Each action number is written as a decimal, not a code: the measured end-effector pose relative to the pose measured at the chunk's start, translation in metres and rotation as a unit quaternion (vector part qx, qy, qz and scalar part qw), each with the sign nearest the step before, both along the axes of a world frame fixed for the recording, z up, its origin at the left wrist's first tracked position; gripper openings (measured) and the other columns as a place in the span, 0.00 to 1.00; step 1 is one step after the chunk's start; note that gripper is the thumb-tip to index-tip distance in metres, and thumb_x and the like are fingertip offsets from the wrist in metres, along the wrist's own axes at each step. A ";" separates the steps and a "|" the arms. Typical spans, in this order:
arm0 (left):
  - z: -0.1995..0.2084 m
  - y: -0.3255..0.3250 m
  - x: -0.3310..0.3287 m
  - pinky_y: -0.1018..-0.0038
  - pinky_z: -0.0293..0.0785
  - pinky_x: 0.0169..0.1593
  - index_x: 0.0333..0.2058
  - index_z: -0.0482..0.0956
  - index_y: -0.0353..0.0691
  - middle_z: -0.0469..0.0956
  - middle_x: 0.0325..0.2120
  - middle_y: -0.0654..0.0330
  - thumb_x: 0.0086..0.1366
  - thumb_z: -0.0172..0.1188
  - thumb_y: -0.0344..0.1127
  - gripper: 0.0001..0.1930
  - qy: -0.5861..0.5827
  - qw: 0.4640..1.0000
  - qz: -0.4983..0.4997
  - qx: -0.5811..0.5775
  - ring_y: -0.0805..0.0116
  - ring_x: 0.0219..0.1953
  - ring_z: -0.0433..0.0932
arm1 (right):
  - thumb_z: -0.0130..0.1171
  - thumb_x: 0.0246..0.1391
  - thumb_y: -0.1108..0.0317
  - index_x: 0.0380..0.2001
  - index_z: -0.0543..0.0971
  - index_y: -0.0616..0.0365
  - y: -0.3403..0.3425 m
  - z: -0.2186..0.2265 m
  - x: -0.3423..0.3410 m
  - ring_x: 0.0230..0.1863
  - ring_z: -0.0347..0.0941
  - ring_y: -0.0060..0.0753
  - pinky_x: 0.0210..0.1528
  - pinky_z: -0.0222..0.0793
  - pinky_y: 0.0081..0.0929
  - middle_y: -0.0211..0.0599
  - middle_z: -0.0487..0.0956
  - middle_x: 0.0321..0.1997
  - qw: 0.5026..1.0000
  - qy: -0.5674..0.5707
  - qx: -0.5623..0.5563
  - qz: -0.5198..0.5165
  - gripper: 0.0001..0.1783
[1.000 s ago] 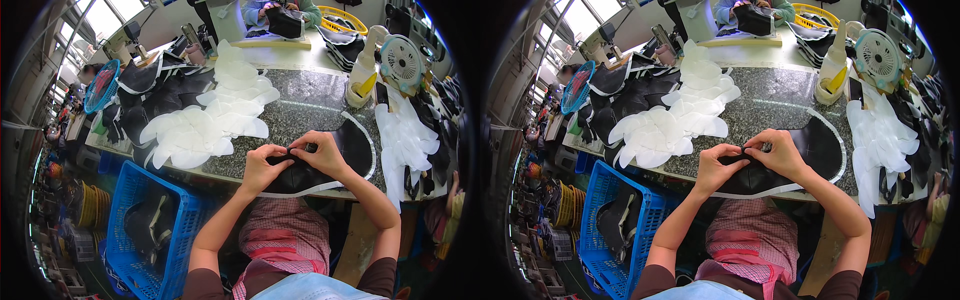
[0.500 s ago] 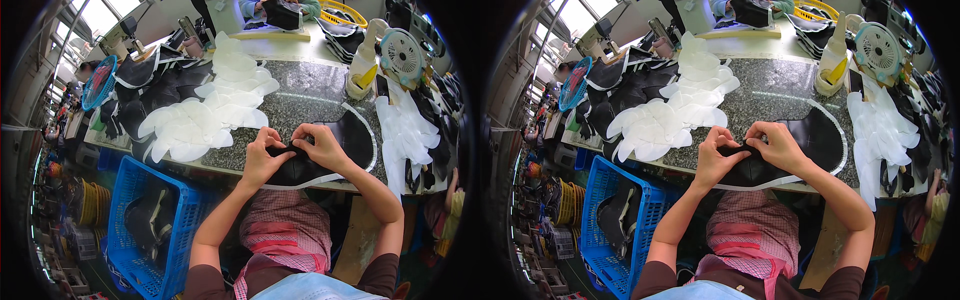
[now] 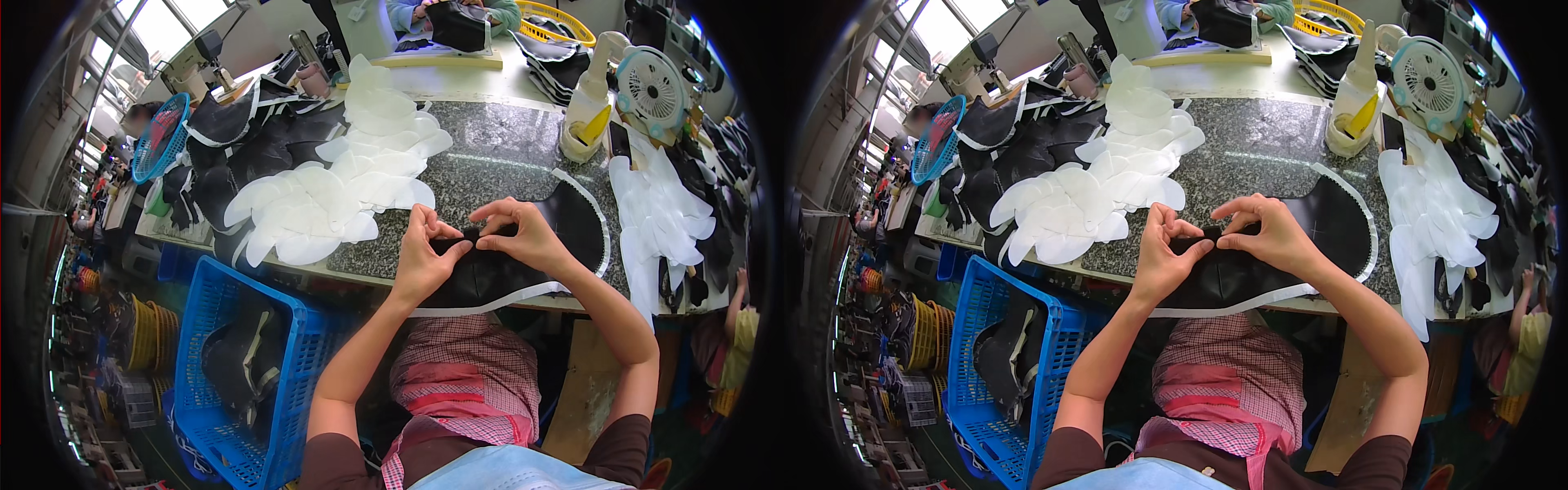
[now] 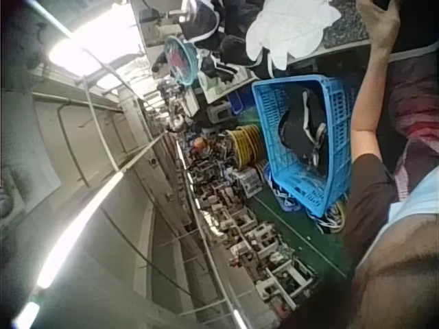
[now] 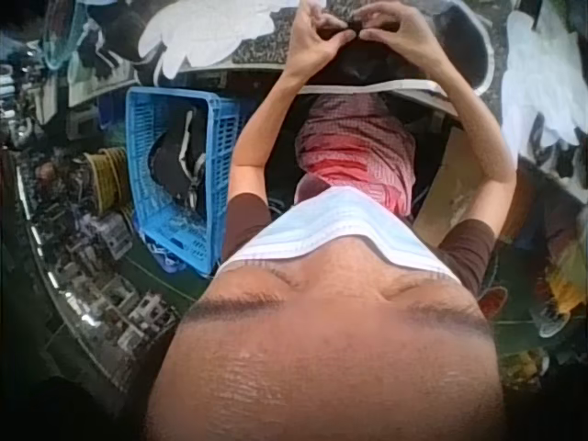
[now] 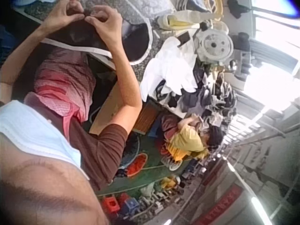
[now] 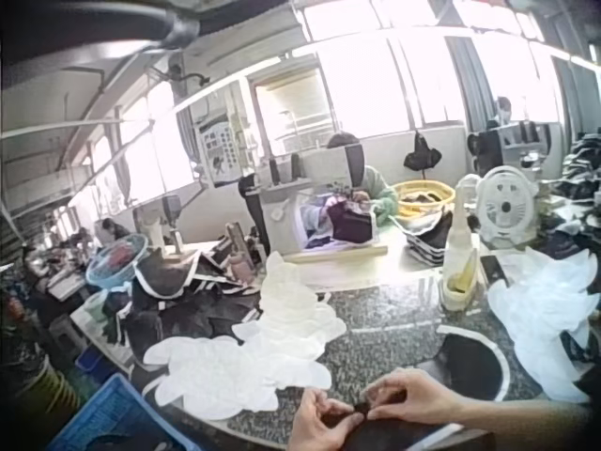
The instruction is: The person sets down a phone, fits lining into shoe upper pieces, and attaches padding inserts onto the shoe components by hand, folding and pressing the edges together.
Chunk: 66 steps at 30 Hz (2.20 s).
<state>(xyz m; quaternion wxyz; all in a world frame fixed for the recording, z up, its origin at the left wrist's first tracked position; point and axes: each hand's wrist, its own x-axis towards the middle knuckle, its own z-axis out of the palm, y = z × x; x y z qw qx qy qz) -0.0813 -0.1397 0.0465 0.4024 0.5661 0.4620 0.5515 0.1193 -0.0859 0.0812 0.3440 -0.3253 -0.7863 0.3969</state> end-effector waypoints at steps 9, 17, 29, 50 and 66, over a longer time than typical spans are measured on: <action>-0.006 0.009 0.005 0.76 0.74 0.45 0.36 0.57 0.42 0.73 0.30 0.60 0.56 0.69 0.19 0.24 0.038 0.999 0.003 0.016 0.73 0.36 0.78 | 0.69 0.51 0.66 0.39 0.81 0.63 0.005 -0.030 -0.004 0.40 0.72 0.35 0.46 0.68 0.33 0.39 0.80 0.34 0.999 -0.043 0.006 -0.017 0.15; -0.010 0.033 -0.007 0.79 0.73 0.45 0.35 0.58 0.43 0.64 0.31 0.66 0.55 0.69 0.18 0.25 -0.057 0.995 -0.074 0.014 0.76 0.38 0.76 | 0.68 0.54 0.65 0.41 0.80 0.61 0.007 -0.028 -0.004 0.41 0.72 0.38 0.45 0.67 0.33 0.41 0.77 0.36 0.999 -0.002 -0.019 -0.033 0.15; 0.006 0.044 0.002 0.73 0.70 0.47 0.34 0.62 0.41 0.72 0.33 0.60 0.56 0.69 0.21 0.20 0.035 0.998 -0.035 0.032 0.69 0.40 0.75 | 0.70 0.46 0.69 0.34 0.81 0.60 0.021 -0.027 -0.010 0.43 0.72 0.38 0.54 0.62 0.39 0.37 0.78 0.33 0.983 -0.060 0.132 -0.112 0.12; 0.157 -0.035 -0.026 0.71 0.73 0.41 0.60 0.66 0.30 0.77 0.49 0.41 0.71 0.58 0.38 0.24 0.037 0.896 -0.075 0.437 0.54 0.49 0.78 | 0.63 0.61 0.65 0.35 0.78 0.52 -0.097 0.147 0.025 0.32 0.69 0.22 0.35 0.60 0.20 0.28 0.75 0.34 0.926 0.272 0.251 0.076 0.05; 0.299 -0.004 -0.051 0.70 0.70 0.45 0.61 0.66 0.34 0.75 0.51 0.42 0.72 0.57 0.39 0.24 0.088 0.732 -0.152 0.658 0.55 0.51 0.76 | 0.60 0.63 0.63 0.39 0.77 0.52 -0.117 0.238 0.042 0.40 0.68 0.25 0.42 0.59 0.26 0.30 0.75 0.40 0.764 0.282 0.571 0.101 0.07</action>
